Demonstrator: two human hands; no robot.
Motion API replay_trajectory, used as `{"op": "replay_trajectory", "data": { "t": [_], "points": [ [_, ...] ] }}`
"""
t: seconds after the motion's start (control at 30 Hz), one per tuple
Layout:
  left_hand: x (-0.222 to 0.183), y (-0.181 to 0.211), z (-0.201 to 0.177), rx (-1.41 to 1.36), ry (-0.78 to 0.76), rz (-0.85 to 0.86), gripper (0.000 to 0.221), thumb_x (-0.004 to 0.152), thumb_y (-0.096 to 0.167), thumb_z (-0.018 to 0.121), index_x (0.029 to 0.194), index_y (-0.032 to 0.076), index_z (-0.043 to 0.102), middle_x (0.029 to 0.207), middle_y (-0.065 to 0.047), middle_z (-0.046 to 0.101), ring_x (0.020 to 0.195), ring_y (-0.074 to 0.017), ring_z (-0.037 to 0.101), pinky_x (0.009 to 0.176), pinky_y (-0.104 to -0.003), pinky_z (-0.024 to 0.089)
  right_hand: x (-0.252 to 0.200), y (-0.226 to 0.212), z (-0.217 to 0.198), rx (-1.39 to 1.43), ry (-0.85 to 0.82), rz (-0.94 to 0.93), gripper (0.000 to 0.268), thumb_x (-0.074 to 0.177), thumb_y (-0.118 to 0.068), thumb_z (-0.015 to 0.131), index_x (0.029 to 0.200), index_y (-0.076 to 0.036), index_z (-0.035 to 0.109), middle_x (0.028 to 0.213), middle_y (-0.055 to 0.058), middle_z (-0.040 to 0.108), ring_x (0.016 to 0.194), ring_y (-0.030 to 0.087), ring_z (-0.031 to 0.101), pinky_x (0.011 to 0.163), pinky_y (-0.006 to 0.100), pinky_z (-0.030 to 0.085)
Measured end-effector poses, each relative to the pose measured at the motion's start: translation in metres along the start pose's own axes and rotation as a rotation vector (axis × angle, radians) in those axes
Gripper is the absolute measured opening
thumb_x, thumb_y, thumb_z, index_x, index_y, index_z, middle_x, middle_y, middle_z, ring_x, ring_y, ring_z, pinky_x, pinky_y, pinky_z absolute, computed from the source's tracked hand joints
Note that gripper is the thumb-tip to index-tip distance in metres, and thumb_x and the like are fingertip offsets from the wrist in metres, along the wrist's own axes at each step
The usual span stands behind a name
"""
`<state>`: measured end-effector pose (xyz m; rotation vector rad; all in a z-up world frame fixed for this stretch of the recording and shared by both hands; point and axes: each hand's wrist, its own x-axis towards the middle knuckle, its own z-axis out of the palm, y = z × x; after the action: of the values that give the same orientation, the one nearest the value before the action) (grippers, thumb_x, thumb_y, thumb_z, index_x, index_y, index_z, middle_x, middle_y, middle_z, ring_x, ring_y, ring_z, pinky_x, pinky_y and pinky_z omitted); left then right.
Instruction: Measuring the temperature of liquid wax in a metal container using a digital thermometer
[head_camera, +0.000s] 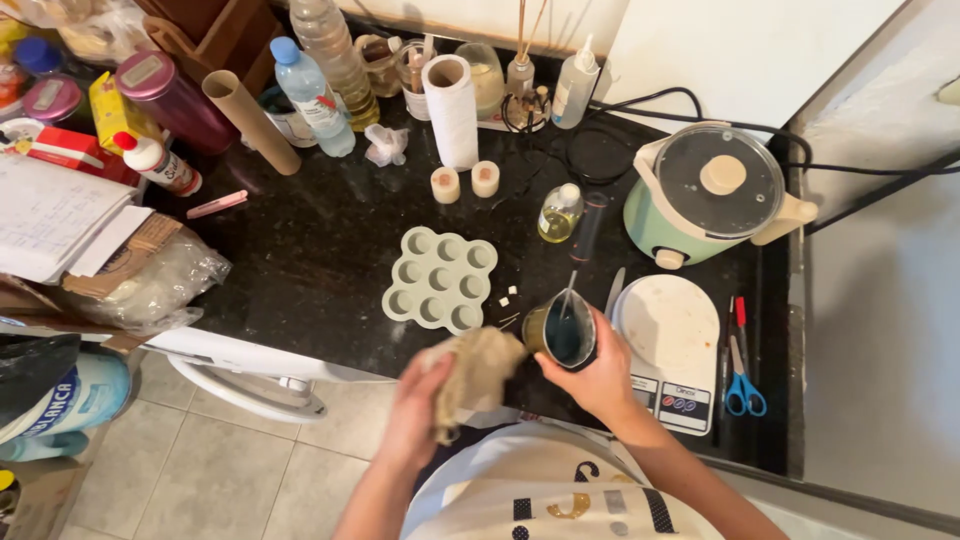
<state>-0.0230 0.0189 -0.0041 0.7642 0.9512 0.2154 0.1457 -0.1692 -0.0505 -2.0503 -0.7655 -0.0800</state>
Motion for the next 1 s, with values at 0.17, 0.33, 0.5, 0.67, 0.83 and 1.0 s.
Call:
{"op": "replay_trajectory", "data": {
  "t": [0.17, 0.33, 0.5, 0.67, 0.83, 1.0],
  "points": [
    [-0.008, 0.076, -0.068, 0.211, 0.170, 0.432, 0.014, 0.097, 0.026, 0.065, 0.099, 0.012, 0.063, 0.090, -0.003, 0.065, 0.081, -0.0147, 0.058, 0.072, -0.027, 0.043, -0.012, 0.017, 0.029, -0.025, -0.007, 0.252, 0.088, 0.064, -0.038, 0.092, 0.138, -0.006, 0.056, 0.128, 0.012, 0.070, 0.118, 0.029, 0.067, 0.101, 0.040, 0.051],
    [0.070, 0.117, -0.145, 0.631, 0.268, 0.887, 0.025, 0.107, 0.026, 0.066, 0.092, 0.009, 0.057, 0.061, -0.006, 0.052, 0.052, -0.0184, 0.055, 0.054, -0.030, 0.048, -0.024, 0.022, 0.056, -0.051, 0.186, 0.205, 0.087, 0.056, -0.028, 0.098, 0.130, 0.000, 0.062, 0.115, 0.024, 0.071, 0.106, 0.044, 0.069, 0.093, 0.054, 0.057],
    [0.130, 0.145, -0.159, 1.551, 0.012, 1.218, 0.036, 0.088, 0.042, 0.072, 0.089, 0.006, 0.072, 0.129, -0.018, 0.072, 0.123, -0.0391, 0.065, 0.107, -0.068, 0.040, -0.025, 0.009, 0.056, -0.172, 0.146, 0.309, 0.126, 0.052, -0.041, 0.097, 0.156, 0.000, 0.040, 0.142, 0.029, 0.058, 0.124, 0.047, 0.059, 0.106, 0.058, 0.049],
    [0.148, 0.140, -0.187, 1.505, -0.061, 1.012, 0.033, 0.092, 0.043, 0.069, 0.100, 0.010, 0.073, 0.131, -0.012, 0.069, 0.132, -0.0336, 0.059, 0.113, -0.062, 0.039, -0.030, -0.052, 0.044, -0.181, 0.390, -0.037, 0.102, 0.063, -0.029, 0.090, 0.147, 0.010, 0.047, 0.145, 0.031, 0.053, 0.134, 0.048, 0.050, 0.115, 0.054, 0.040],
    [0.178, 0.148, -0.195, 1.415, -0.126, 1.085, 0.111, 0.059, 0.039, 0.097, 0.153, 0.009, 0.046, 0.152, -0.017, 0.054, 0.143, -0.0355, 0.047, 0.116, -0.064, 0.033, 0.018, -0.119, 0.153, 0.026, 0.073, -0.202, 0.047, 0.084, -0.025, 0.076, 0.125, -0.003, 0.070, 0.128, 0.016, 0.070, 0.121, 0.038, 0.065, 0.103, 0.047, 0.050],
    [0.193, 0.138, -0.204, 1.493, -0.218, 0.816, 0.149, 0.051, 0.037, 0.100, 0.161, -0.005, 0.007, 0.165, -0.020, 0.033, 0.153, -0.0347, 0.029, 0.126, -0.062, 0.009, 0.063, -0.134, 0.326, -0.081, -0.337, -0.560, 0.061, 0.098, -0.016, 0.056, 0.154, 0.003, 0.040, 0.159, 0.024, 0.042, 0.145, 0.041, 0.042, 0.122, 0.052, 0.029]
  ]
}}
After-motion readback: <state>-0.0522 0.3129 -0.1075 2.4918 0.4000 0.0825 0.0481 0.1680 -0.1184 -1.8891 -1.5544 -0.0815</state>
